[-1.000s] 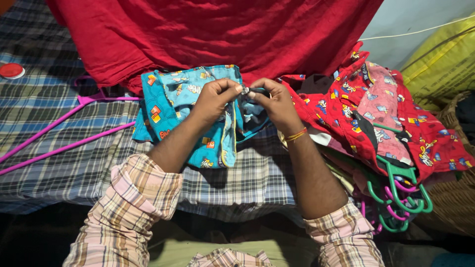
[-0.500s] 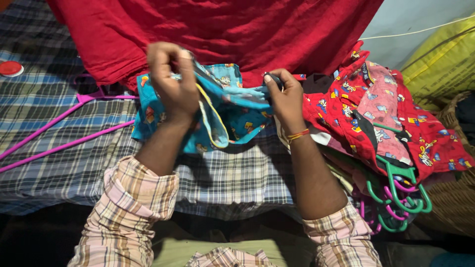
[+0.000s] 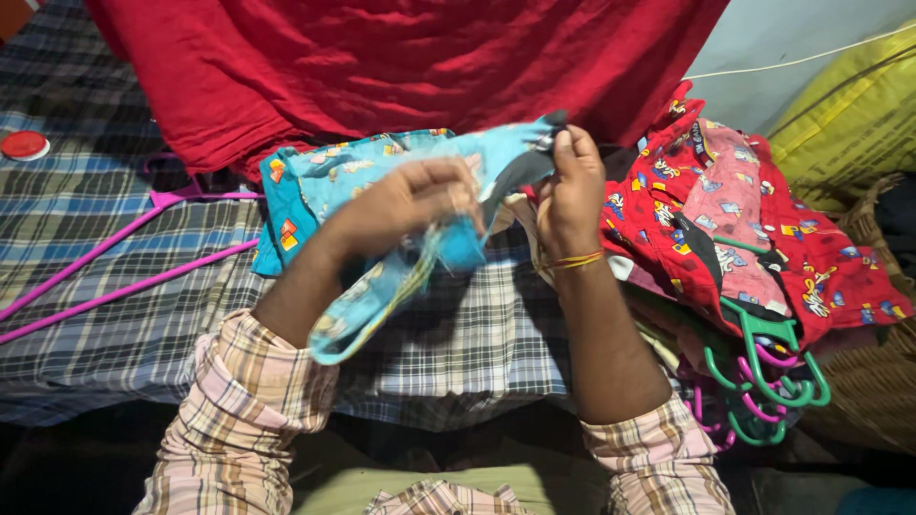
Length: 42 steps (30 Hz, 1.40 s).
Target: The person buttons up three children's shirts one by one. They first handle a blue patterned shirt, then a red patterned shirt, and finally a pink shirt, fastening each button from top to bottom while the shirts are on hangers.
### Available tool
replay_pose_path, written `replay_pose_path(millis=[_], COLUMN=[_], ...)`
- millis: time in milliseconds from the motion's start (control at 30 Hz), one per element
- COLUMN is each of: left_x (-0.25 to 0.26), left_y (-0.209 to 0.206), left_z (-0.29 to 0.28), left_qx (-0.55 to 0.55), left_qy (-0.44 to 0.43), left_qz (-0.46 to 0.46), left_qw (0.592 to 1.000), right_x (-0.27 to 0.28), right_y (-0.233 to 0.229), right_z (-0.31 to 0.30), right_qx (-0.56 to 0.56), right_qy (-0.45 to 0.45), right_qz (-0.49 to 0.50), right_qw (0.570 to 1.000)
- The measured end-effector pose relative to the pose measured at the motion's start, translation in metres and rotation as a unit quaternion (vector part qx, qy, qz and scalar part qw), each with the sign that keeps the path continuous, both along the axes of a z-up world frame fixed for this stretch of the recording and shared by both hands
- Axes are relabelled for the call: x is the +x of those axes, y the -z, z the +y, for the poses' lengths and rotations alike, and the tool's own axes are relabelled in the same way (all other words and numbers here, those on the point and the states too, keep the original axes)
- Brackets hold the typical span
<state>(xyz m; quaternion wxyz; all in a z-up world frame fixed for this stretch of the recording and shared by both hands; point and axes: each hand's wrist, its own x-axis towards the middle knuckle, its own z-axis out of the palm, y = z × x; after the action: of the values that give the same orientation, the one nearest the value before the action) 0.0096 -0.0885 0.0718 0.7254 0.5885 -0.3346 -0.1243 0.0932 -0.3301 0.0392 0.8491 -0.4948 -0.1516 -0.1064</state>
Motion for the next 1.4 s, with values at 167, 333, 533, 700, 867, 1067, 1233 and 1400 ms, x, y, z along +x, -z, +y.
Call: replay_pose_path(millis=[167, 333, 533, 700, 867, 1067, 1233, 1400], left_x=[-0.008, -0.001, -0.003, 0.011, 0.006, 0.019, 0.003, -0.031], left_y=[0.0, 0.0, 0.001, 0.015, 0.01, 0.002, -0.027, -0.083], left_z=[0.005, 0.016, -0.006, -0.001, 0.009, 0.034, 0.057, 0.072], left_qx=[0.059, -0.078, 0.12, 0.207, 0.043, -0.12, -0.037, 0.127], left_qy=[0.188, -0.154, -0.304, -0.415, -0.517, -0.544, -0.566, -0.579], left_qz=[-0.028, -0.107, -0.435, -0.27, -0.363, -0.371, -0.359, -0.541], left_qw=[0.98, 0.979, 0.839, 0.844, 0.774, 0.743, 0.742, 0.596], right_x=[-0.001, -0.025, -0.057, -0.06, -0.04, -0.027, -0.045, -0.074], right_y=[-0.009, -0.015, -0.021, -0.026, -0.005, -0.004, -0.028, -0.06], right_z=[-0.012, 0.002, 0.029, 0.034, 0.031, 0.013, 0.015, 0.015], right_qx=[0.213, 0.046, -0.226, -0.242, -0.536, -0.381, -0.244, -0.158], right_qy=[-0.142, -0.274, -0.165, -0.102, -0.041, -0.203, -0.256, -0.344], right_qz=[0.043, -0.046, -0.211, -0.222, -0.125, 0.016, -0.026, 0.028], right_qw=[0.966, 0.96, 0.937, 0.939, 0.834, 0.902, 0.935, 0.925])
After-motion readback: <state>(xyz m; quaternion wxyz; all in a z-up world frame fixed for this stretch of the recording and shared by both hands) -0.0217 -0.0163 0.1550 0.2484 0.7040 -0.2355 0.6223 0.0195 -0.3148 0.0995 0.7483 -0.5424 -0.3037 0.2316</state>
